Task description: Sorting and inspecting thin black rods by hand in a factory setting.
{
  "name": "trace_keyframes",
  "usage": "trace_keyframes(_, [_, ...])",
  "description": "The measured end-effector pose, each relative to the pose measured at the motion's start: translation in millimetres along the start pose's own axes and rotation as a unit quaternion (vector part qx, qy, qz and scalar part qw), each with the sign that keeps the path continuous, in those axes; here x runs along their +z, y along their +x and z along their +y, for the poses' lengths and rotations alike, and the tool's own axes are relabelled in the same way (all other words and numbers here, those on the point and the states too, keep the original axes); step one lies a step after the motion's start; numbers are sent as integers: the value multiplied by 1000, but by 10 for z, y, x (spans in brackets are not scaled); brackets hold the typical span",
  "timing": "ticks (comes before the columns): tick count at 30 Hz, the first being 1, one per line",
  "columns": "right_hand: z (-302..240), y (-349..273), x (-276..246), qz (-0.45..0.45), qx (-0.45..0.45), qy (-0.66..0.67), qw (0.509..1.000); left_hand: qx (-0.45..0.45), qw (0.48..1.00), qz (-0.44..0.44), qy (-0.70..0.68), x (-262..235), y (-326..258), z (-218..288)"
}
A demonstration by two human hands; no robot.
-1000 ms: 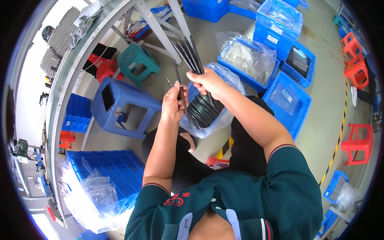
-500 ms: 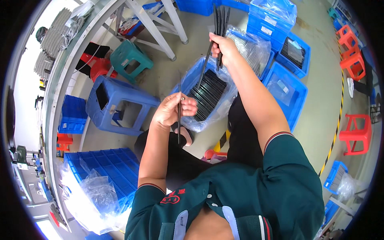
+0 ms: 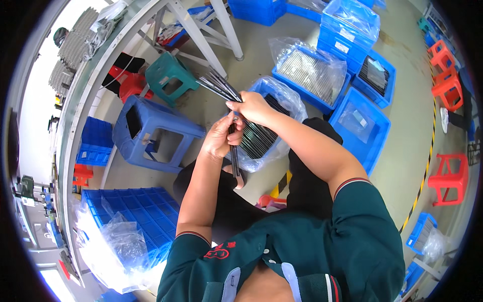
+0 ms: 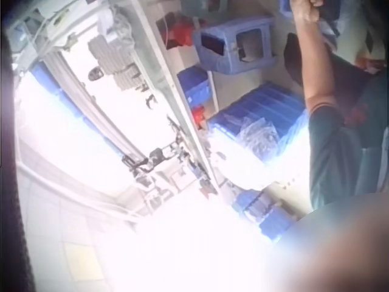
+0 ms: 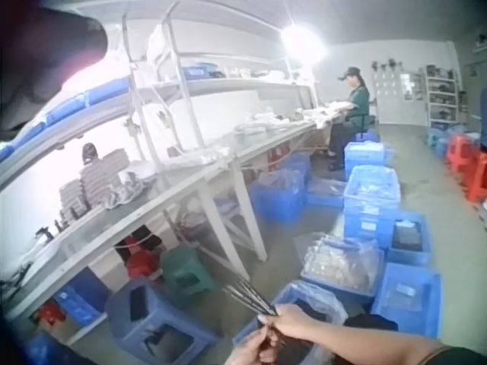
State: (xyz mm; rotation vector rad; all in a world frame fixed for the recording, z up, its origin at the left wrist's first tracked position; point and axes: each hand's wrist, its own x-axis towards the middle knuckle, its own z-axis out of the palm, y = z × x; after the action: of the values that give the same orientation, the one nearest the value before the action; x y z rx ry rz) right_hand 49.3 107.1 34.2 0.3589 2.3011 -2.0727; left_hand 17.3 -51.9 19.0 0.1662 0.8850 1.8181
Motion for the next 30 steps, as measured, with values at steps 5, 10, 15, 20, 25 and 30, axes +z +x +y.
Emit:
trace_keyframes(5, [-149, -167, -57, -31, 9, -65, 997, 161, 967, 196, -19, -155, -41, 235])
trace_keyframes(10, [-256, -334, 7, -96, 43, -95, 990, 295, 915, 255, -101, -280, -9, 384])
trace_keyframes(15, [-269, -379, 42, -96, 60, -110, 987, 320, 912, 219, -135, -264, -2, 383])
trace_keyframes(20, [-326, -412, 42, -98, 56, -116, 987, 322, 912, 228, -113, -159, -5, 375])
trace_keyframes(25, [-244, -380, 66, -88, 77, -76, 990, 356, 902, 239, -44, -117, 41, 322])
trace_keyframes(30, [-171, -329, 16, -124, 129, 94, 979, 365, 889, 275, 31, 25, 94, 284])
